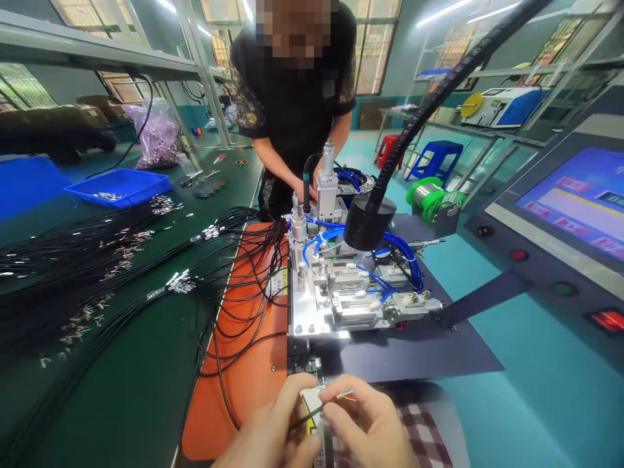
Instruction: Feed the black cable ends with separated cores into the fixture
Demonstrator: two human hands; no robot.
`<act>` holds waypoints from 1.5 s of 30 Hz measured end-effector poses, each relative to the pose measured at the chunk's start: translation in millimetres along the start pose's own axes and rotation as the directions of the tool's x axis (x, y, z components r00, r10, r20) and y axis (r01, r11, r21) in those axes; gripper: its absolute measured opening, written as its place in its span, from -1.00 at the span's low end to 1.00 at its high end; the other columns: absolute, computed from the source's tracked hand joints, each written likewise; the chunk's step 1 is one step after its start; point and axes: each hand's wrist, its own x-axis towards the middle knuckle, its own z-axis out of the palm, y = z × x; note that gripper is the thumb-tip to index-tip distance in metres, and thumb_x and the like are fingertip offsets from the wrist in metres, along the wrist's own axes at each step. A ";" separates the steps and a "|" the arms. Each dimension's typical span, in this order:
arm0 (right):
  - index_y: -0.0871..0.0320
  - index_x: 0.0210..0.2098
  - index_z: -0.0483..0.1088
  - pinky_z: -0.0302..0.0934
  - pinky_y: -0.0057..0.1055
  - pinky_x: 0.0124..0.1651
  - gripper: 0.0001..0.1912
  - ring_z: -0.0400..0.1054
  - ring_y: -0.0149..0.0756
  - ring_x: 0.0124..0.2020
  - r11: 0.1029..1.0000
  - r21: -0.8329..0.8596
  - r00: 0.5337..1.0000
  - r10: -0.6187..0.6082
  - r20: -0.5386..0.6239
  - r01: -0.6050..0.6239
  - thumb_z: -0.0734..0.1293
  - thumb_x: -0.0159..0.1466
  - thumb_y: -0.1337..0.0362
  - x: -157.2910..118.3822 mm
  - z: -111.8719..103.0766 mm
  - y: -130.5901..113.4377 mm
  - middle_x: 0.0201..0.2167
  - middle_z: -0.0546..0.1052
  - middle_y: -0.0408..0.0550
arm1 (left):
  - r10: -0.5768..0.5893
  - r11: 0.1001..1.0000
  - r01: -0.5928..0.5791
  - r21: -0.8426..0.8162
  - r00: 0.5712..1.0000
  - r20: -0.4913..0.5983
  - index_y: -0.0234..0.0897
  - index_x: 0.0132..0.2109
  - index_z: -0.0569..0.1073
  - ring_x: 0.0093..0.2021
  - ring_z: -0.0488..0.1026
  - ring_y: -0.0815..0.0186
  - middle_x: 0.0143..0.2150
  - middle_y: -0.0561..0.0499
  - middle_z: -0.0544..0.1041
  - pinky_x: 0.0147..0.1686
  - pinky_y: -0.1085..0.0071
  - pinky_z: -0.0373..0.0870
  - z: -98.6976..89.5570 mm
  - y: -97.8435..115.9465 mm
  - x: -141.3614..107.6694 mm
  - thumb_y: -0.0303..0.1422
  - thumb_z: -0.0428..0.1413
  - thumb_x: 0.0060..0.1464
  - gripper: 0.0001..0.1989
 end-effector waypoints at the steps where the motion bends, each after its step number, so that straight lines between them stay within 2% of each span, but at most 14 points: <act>1: 0.19 -0.44 0.44 0.06 -0.53 -0.60 -0.74 0.12 -0.48 -0.67 1.000 0.004 0.999 -0.016 0.036 0.016 0.45 0.02 0.11 2.5 1.4 0.0 -0.66 0.36 -0.22 | 0.003 0.993 0.001 -0.116 0.999 0.035 -0.17 0.00 0.22 -0.33 0.34 0.35 -0.31 0.05 0.39 -0.38 0.50 0.26 3.5 -1.3 5.2 -0.25 -0.05 0.20 -0.76; 3: 0.19 -0.33 0.47 0.08 -0.52 -0.59 -0.69 0.15 -0.48 -0.65 0.999 0.027 0.998 -0.028 0.057 0.026 0.44 0.04 0.09 5.6 -0.5 -2.5 -0.59 0.41 -0.17 | -0.011 0.951 0.022 -0.308 0.999 0.037 -0.20 -0.01 0.20 -0.38 0.29 0.38 -0.37 0.09 0.33 -0.39 0.49 0.21 9.2 -6.4 15.3 -0.22 -0.06 0.21 -0.75; 5: 0.17 -0.25 0.47 0.10 -0.52 -0.59 -0.64 0.18 -0.47 -0.64 0.998 0.050 0.999 -0.035 0.003 0.035 0.45 0.04 0.08 6.9 -6.3 -7.4 -0.55 0.43 -0.16 | -0.064 0.912 0.057 -0.406 0.998 -0.003 -0.23 -0.07 0.22 -0.48 0.19 0.44 -0.49 0.17 0.24 -0.46 0.51 0.13 12.2 -11.4 22.8 -0.19 -0.05 0.21 -0.76; 10: 0.19 -0.51 0.44 0.06 -0.52 -0.60 -0.74 0.14 -0.50 -0.67 0.995 0.031 0.993 -0.088 -0.074 0.091 0.45 0.05 0.11 7.9 -13.3 -17.7 -0.60 0.41 -0.18 | -0.112 0.877 0.101 -0.470 0.994 0.003 -0.25 -0.16 0.26 -0.56 0.09 0.49 -0.53 0.20 0.20 -0.55 0.53 0.00 14.1 -7.9 30.5 -0.15 0.02 0.15 -0.73; 13: 0.19 -0.53 0.44 0.04 -0.54 -0.58 -0.75 0.12 -0.51 -0.66 0.993 -0.003 0.991 -0.116 -0.071 0.116 0.45 0.06 0.13 9.4 -13.1 -18.9 -0.60 0.39 -0.19 | -0.101 0.862 0.074 -0.502 0.995 -0.027 -0.26 -0.13 0.27 -0.55 0.10 0.49 -0.50 0.17 0.25 -0.56 0.54 -0.02 14.8 -1.4 33.6 -0.15 0.04 0.14 -0.71; 18: 0.19 -0.41 0.45 0.00 -0.55 -0.56 -0.68 0.13 -0.51 -0.64 0.993 0.115 0.998 0.002 0.067 -0.009 0.38 0.13 0.02 13.9 -19.9 -12.7 -0.56 0.43 -0.16 | -0.110 0.808 0.109 -0.578 0.993 0.033 -0.26 0.03 0.22 -0.63 -0.02 0.54 -0.53 0.17 0.28 -0.64 0.54 -0.12 12.7 -1.2 37.8 -0.18 0.03 0.16 -0.64; 21: 0.20 -0.42 0.42 -0.01 -0.54 -0.54 -0.68 0.12 -0.50 -0.62 0.982 0.185 0.992 -0.001 0.129 -0.023 0.35 0.18 0.03 15.8 -19.9 -6.0 -0.56 0.41 -0.16 | -0.112 0.787 0.116 -0.606 0.993 0.044 -0.27 0.01 0.26 -0.64 -0.03 0.54 -0.55 0.18 0.24 -0.66 0.55 -0.13 10.6 -3.2 38.5 -0.18 0.05 0.15 -0.64; 24: 0.20 -0.45 0.40 -0.02 -0.54 -0.55 -0.70 0.10 -0.50 -0.62 0.981 0.192 0.992 -0.018 0.125 -0.007 0.35 0.19 0.07 17.7 -16.8 -4.7 -0.58 0.37 -0.20 | -0.099 0.776 0.112 -0.621 0.994 0.056 -0.26 -0.03 0.28 -0.66 -0.04 0.56 -0.55 0.19 0.25 -0.67 0.57 -0.12 9.6 -4.7 37.6 -0.19 0.04 0.16 -0.69; 28: 0.20 -0.44 0.42 -0.05 -0.54 -0.54 -0.70 0.09 -0.51 -0.63 0.993 0.115 0.982 -0.004 0.189 -0.018 0.34 0.19 0.06 22.8 -19.0 -15.1 -0.61 0.33 -0.23 | -0.071 0.789 0.101 -0.606 0.995 0.072 -0.22 -0.01 0.21 -0.68 -0.03 0.57 -0.54 0.19 0.31 -0.67 0.59 -0.10 10.7 -8.3 34.7 -0.19 0.06 0.15 -0.67; 32: 0.20 -0.50 0.41 -0.04 -0.52 -0.58 -0.71 0.09 -0.50 -0.65 0.998 -0.059 0.947 0.040 0.318 -0.023 0.38 0.11 0.08 25.8 -28.1 -29.2 -0.63 0.31 -0.24 | -0.100 0.813 0.126 -0.568 0.992 0.077 -0.22 -0.15 0.21 -0.62 0.15 0.53 -0.56 0.19 0.32 -0.62 0.61 0.00 12.5 -8.7 34.0 -0.18 0.12 0.07 -0.69; 36: 0.19 -0.54 0.41 0.03 -0.50 -0.50 -0.84 0.13 -0.45 -0.58 0.954 -0.289 0.934 0.026 0.356 0.084 0.36 0.13 0.27 22.2 -35.3 -45.1 -0.62 0.32 -0.23 | -0.210 0.838 0.234 -0.493 0.972 0.105 -0.30 -0.30 0.32 -0.62 0.21 0.52 -0.58 0.17 0.33 -0.61 0.59 0.07 13.9 -5.9 36.2 -0.26 0.19 -0.03 -0.75; 39: 0.17 -0.55 0.43 0.05 -0.50 -0.48 -0.87 0.18 -0.43 -0.53 0.833 -0.517 0.914 0.034 0.405 0.198 0.32 0.11 0.43 18.0 -36.7 -60.2 -0.55 0.36 -0.21 | -0.277 0.824 0.336 -0.456 0.941 0.193 -0.33 -0.41 0.37 -0.65 0.23 0.51 -0.65 0.16 0.34 -0.65 0.59 0.04 16.6 -8.1 37.3 -0.32 0.20 -0.10 -0.82; 42: 0.14 -0.53 0.45 0.04 -0.50 -0.49 -0.85 0.19 -0.42 -0.54 0.705 -0.616 0.855 0.025 0.518 0.352 0.31 0.11 0.48 17.0 -35.7 -70.6 -0.55 0.36 -0.22 | -0.277 0.801 0.375 -0.467 0.923 0.265 -0.34 -0.46 0.40 -0.68 0.22 0.52 -0.67 0.15 0.36 -0.68 0.60 -0.01 20.5 -12.5 36.7 -0.38 0.19 -0.13 -0.87; 45: 0.12 -0.51 0.45 0.10 -0.47 -0.40 -0.84 0.23 -0.39 -0.50 0.616 -0.585 0.770 -0.056 0.636 0.528 0.33 0.09 0.49 19.6 -34.7 -71.4 -0.56 0.39 -0.22 | -0.278 0.804 0.382 -0.456 0.919 0.281 -0.35 -0.50 0.41 -0.73 0.09 0.57 -0.69 0.14 0.37 -0.70 0.59 -0.05 22.6 -13.4 36.0 -0.39 0.16 -0.12 -0.89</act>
